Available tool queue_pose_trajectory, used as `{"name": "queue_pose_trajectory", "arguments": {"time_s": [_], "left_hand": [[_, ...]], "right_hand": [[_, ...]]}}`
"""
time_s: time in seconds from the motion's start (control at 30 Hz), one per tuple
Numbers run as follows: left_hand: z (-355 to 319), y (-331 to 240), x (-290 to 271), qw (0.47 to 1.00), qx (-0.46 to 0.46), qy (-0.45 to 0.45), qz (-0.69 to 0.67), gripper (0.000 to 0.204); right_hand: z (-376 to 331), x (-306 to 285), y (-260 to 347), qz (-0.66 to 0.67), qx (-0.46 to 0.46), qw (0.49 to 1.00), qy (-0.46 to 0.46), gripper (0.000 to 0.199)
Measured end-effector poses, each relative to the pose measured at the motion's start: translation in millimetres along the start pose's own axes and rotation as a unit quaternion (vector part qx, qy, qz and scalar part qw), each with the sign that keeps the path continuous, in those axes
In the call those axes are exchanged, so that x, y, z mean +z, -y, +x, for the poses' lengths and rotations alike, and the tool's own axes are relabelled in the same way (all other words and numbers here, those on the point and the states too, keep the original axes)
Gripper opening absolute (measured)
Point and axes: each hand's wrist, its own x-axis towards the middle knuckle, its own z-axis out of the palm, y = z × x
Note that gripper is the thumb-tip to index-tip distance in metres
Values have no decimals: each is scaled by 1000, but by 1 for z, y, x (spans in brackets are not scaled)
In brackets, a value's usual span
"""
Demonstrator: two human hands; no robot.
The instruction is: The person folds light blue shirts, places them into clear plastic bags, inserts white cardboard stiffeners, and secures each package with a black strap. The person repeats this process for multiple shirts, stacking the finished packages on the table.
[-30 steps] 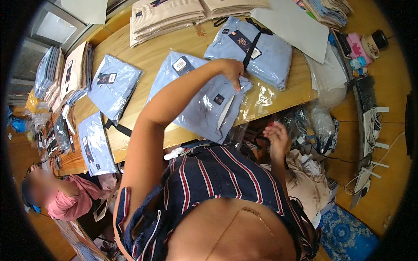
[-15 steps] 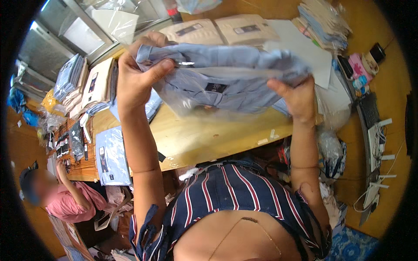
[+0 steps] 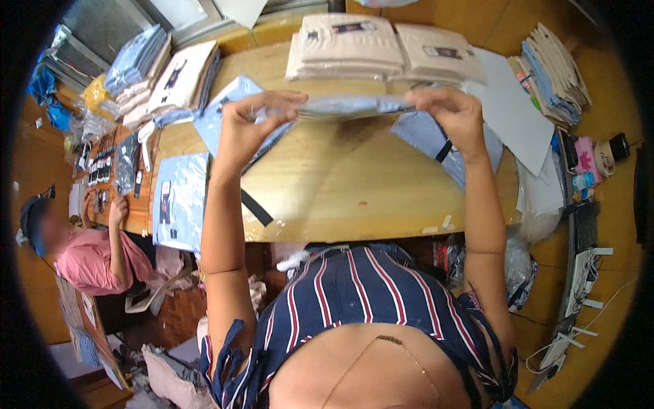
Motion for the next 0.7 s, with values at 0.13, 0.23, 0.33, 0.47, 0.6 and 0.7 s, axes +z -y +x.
{"name": "queue_pose_trajectory", "arguments": {"time_s": [0.13, 0.23, 0.33, 0.47, 0.6, 0.7], "left_hand": [[-75, 85, 26, 965, 51, 90, 243, 10], [-133, 130, 49, 959, 5, 160, 236, 14], [-141, 121, 53, 946, 66, 139, 286, 16], [-135, 125, 43, 953, 37, 152, 260, 11], [-126, 138, 57, 972, -179, 5, 149, 19], [-112, 142, 70, 955, -229, -106, 157, 28]], "right_hand": [[-95, 22, -87, -91, -47, 987, 122, 12], [-140, 40, -108, -199, -85, 964, 155, 14], [-159, 44, -100, -201, -35, 971, 125, 14], [-159, 39, -104, -99, 88, 989, 63, 9], [-146, 53, -117, 46, 242, 964, -97, 11], [-129, 67, -117, -39, 344, 922, -174, 16]]}}
